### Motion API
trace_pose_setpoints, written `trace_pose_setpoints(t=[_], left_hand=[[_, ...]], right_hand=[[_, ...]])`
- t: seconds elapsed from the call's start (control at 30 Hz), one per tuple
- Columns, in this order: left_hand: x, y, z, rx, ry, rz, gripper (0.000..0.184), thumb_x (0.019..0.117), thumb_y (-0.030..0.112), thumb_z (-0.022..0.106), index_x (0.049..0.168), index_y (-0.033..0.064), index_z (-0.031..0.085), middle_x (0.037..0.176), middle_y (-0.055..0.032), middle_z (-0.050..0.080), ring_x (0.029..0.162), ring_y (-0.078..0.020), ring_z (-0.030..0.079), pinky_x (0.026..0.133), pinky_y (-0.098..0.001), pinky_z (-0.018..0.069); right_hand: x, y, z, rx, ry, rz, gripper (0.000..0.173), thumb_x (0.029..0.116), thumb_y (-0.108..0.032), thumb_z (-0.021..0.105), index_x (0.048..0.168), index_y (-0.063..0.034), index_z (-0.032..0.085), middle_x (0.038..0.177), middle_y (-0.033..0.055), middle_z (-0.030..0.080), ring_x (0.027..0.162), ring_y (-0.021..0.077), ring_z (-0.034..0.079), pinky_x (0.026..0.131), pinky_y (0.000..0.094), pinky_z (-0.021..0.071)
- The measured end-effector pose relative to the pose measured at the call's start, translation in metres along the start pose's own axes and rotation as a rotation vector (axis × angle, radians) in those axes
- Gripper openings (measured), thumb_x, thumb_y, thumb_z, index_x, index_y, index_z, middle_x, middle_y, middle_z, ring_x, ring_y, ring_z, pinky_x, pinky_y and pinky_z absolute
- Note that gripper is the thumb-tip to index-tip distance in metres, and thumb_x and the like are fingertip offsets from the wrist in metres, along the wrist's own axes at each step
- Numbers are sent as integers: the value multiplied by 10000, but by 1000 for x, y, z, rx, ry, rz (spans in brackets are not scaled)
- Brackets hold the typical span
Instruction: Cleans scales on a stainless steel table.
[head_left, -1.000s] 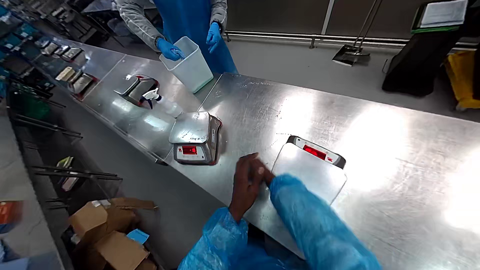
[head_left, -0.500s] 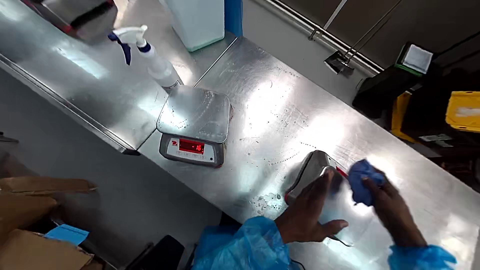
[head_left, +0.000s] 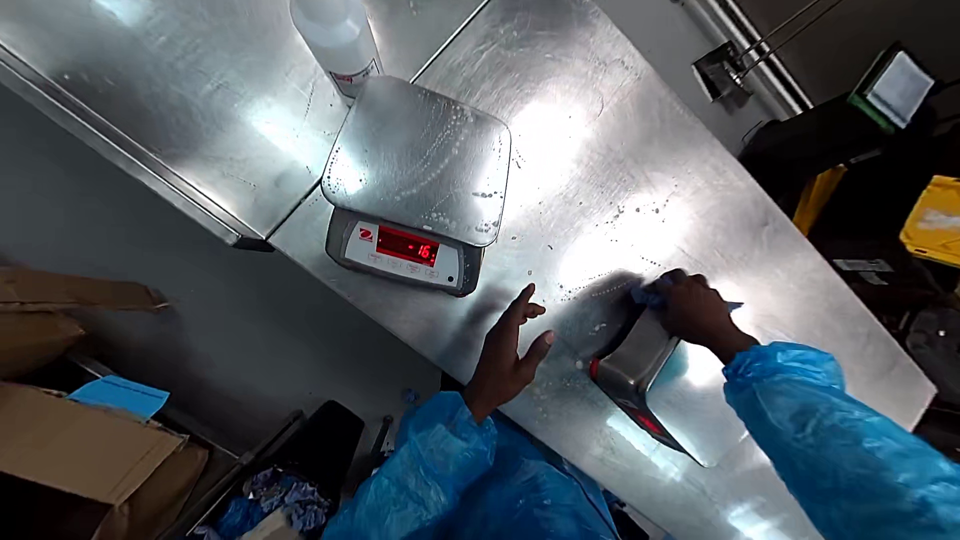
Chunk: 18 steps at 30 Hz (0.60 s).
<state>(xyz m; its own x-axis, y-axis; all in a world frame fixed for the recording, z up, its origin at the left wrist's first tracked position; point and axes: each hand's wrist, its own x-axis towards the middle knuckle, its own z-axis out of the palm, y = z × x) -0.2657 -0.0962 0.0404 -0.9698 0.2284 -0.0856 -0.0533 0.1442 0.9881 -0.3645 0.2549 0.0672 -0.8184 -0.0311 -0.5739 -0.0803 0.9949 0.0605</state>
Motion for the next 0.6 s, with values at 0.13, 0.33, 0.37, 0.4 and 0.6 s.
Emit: trace_pose_setpoints(t=[0.13,0.33,0.37,0.4,0.6], left_hand=[[3,-7,-13,-21,-1,-27,675,1039,333,559,1601,76,287,1340,-106,633,1243,-190,603,1071,-395,501],[6,-17,-27,-21,36,-19,648,1041,289,551,1592,61,298,1309,-110,649,1208,-183,620,1055,-374,506],[6,-15,-28,-7,19,-26,650,1043,292,541,1602,81,284,1326,-103,642,1215,-180,613,1047,-371,498],[9,-17,-26,-4,10,-11,643,1043,300,535,1593,71,296,1311,-96,647,1210,-173,614,1051,-370,503],[17,0,3,-8,-55,59,615,1038,298,552,1558,36,355,1268,-99,664,1190,-174,624,1051,-377,510]], right_hand=[[-26,-63,16,-257,-398,-123,375,784,-307,799,1148,-236,747,1283,152,630,1231,429,535,882,661,461],[-97,-128,45,-52,-600,-382,473,779,-81,750,1244,-132,682,1391,258,541,1287,497,486,991,711,393],[-103,-129,42,-1,-648,-452,462,784,-58,742,1237,-129,685,1368,245,561,1295,481,484,1043,712,349],[-103,-125,36,76,-651,-521,436,804,-50,728,1227,-146,691,1315,203,600,1275,441,508,1069,696,331],[-3,-3,-19,229,-41,-497,370,808,-20,757,1157,-142,744,1176,127,713,1133,380,646,908,674,486]])
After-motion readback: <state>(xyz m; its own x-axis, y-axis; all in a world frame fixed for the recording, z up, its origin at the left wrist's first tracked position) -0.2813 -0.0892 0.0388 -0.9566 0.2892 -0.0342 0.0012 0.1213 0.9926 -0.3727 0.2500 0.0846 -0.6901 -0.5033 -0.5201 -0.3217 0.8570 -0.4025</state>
